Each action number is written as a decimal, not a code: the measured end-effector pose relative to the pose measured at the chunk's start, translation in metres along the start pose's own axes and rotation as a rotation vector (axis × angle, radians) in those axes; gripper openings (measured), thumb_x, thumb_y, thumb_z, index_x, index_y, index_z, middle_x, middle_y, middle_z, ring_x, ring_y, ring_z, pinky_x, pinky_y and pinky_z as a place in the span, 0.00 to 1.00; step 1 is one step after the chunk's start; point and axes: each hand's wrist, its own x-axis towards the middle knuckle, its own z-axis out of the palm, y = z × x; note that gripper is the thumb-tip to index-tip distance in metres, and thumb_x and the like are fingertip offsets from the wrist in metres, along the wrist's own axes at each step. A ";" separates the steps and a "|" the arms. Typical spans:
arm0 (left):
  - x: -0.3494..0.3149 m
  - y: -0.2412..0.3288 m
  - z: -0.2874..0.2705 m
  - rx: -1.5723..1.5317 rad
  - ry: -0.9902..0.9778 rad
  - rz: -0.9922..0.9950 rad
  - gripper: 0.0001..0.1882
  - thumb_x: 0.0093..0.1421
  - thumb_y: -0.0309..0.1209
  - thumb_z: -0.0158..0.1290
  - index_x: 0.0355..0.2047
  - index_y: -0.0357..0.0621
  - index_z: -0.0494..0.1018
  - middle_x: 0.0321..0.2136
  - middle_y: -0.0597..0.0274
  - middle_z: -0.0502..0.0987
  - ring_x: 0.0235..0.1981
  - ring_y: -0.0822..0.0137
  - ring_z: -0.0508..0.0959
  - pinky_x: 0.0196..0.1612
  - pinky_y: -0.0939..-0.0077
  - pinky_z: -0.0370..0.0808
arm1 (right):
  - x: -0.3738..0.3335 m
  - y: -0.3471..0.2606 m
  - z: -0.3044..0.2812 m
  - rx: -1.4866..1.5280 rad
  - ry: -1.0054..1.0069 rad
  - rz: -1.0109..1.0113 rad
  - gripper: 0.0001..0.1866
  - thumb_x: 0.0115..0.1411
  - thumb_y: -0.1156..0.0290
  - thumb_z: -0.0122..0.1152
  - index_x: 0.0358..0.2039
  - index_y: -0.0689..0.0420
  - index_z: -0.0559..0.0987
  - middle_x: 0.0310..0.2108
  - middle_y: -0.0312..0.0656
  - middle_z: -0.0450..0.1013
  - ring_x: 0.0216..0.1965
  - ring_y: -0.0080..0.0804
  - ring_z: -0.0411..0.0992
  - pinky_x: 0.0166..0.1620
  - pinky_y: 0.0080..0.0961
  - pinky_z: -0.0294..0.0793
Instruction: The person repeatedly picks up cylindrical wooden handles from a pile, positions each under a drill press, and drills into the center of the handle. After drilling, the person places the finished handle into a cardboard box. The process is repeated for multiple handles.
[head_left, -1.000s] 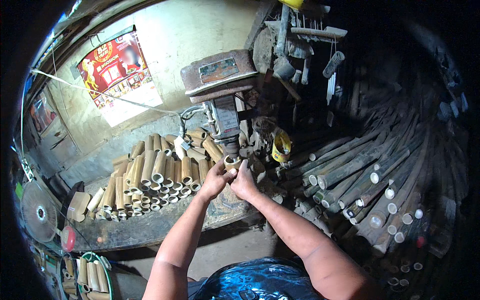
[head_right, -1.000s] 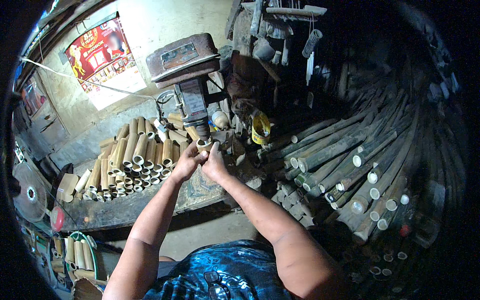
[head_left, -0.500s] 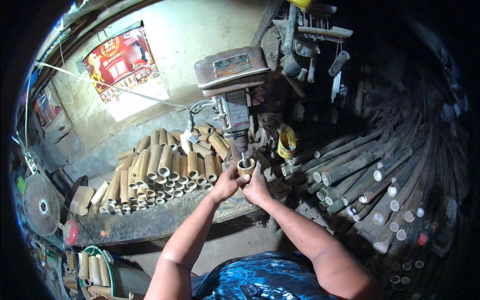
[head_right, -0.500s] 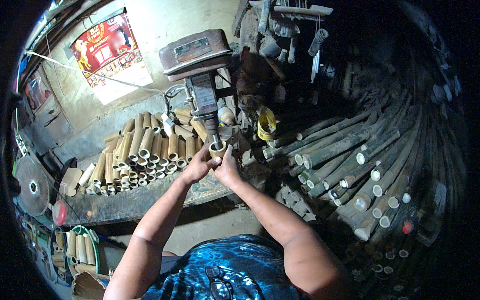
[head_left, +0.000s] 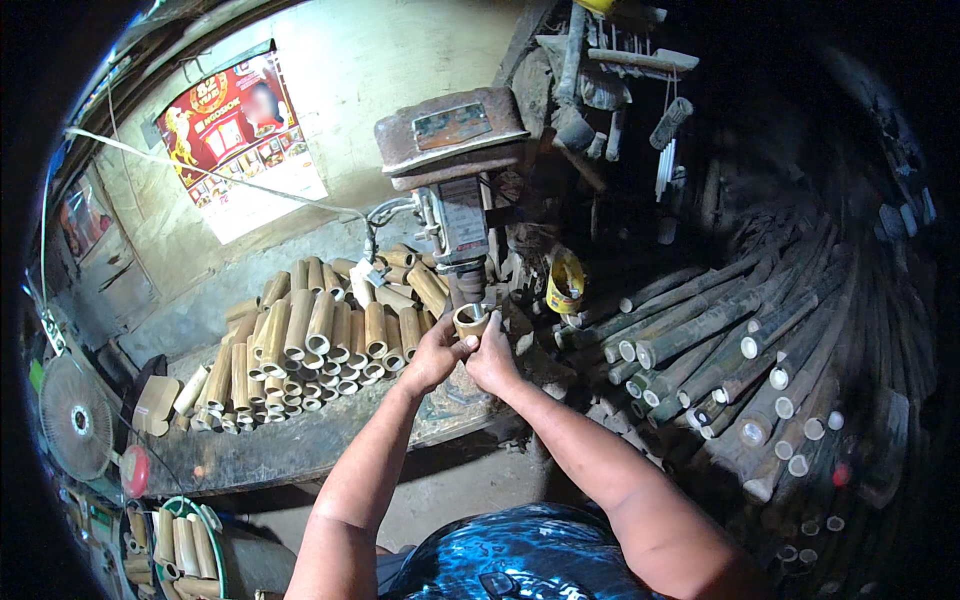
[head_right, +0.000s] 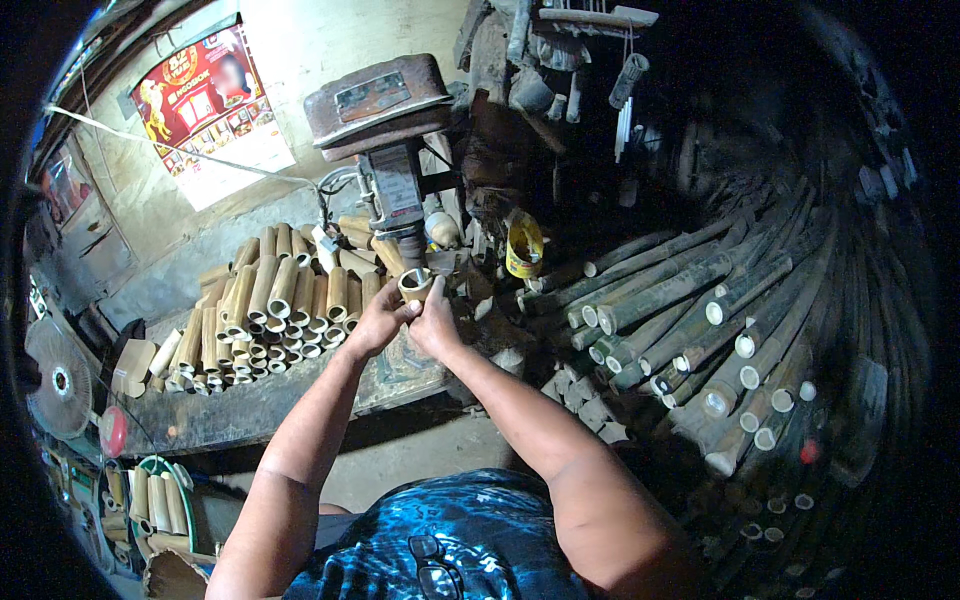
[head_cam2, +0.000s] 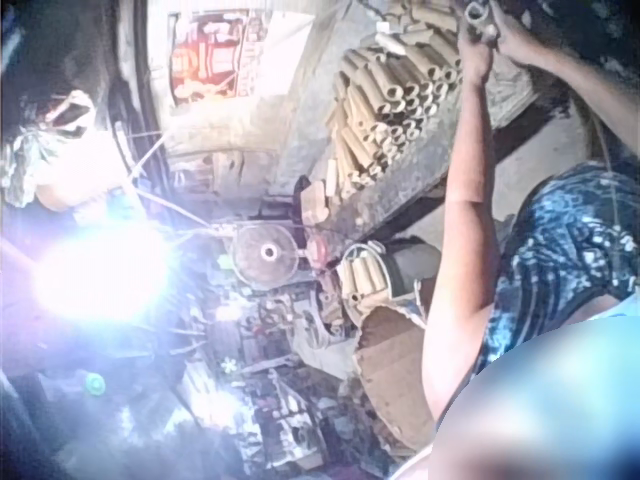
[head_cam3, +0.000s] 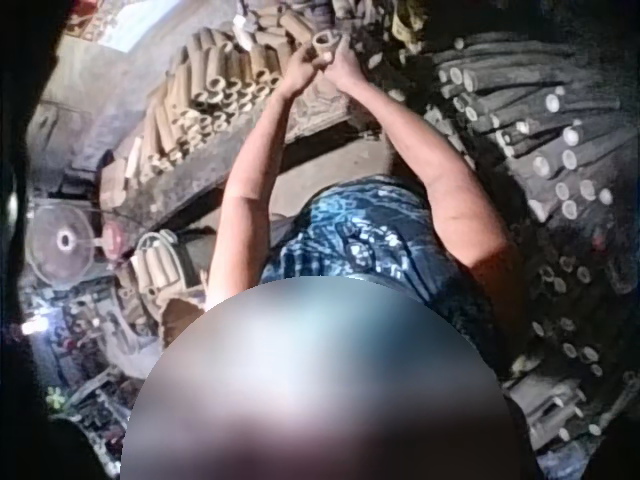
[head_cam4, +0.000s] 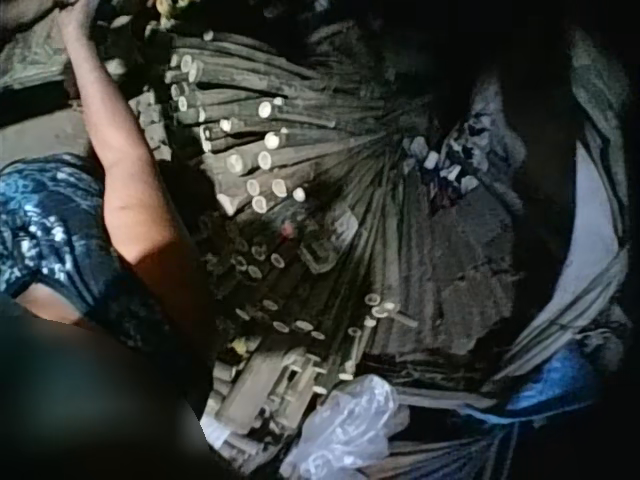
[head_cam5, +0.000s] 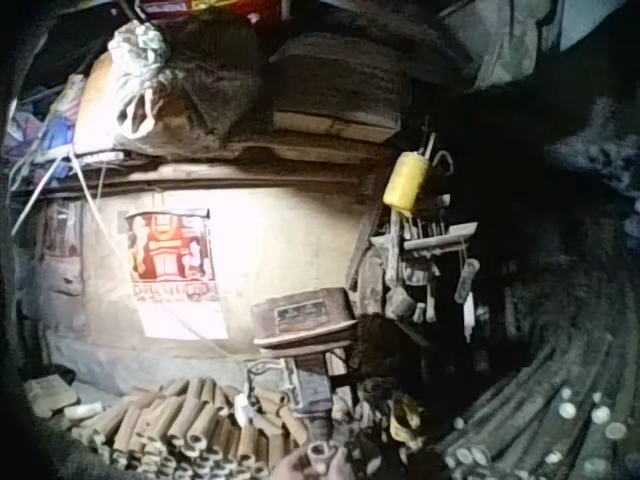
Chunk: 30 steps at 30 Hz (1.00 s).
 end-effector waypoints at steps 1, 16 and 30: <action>0.005 0.001 0.002 -0.028 -0.012 0.001 0.30 0.63 0.27 0.56 0.63 0.37 0.58 0.55 0.55 0.72 0.55 0.64 0.71 0.61 0.66 0.65 | 0.004 0.000 -0.002 -0.012 0.008 0.001 0.41 0.51 0.78 0.58 0.62 0.70 0.49 0.39 0.67 0.73 0.42 0.65 0.73 0.43 0.51 0.73; -0.014 -0.002 0.007 0.042 -0.074 -0.057 0.32 0.62 0.26 0.57 0.63 0.36 0.58 0.55 0.58 0.71 0.57 0.65 0.70 0.63 0.67 0.64 | -0.031 -0.002 -0.019 0.077 -0.036 0.052 0.37 0.49 0.81 0.54 0.60 0.61 0.53 0.42 0.65 0.72 0.47 0.67 0.71 0.49 0.54 0.70; 0.017 0.012 0.015 -0.061 -0.013 0.031 0.27 0.62 0.25 0.57 0.60 0.34 0.63 0.51 0.56 0.75 0.52 0.66 0.73 0.58 0.70 0.69 | 0.011 -0.009 -0.023 0.104 0.098 -0.026 0.24 0.53 0.79 0.57 0.49 0.63 0.60 0.38 0.61 0.73 0.41 0.64 0.73 0.42 0.52 0.71</action>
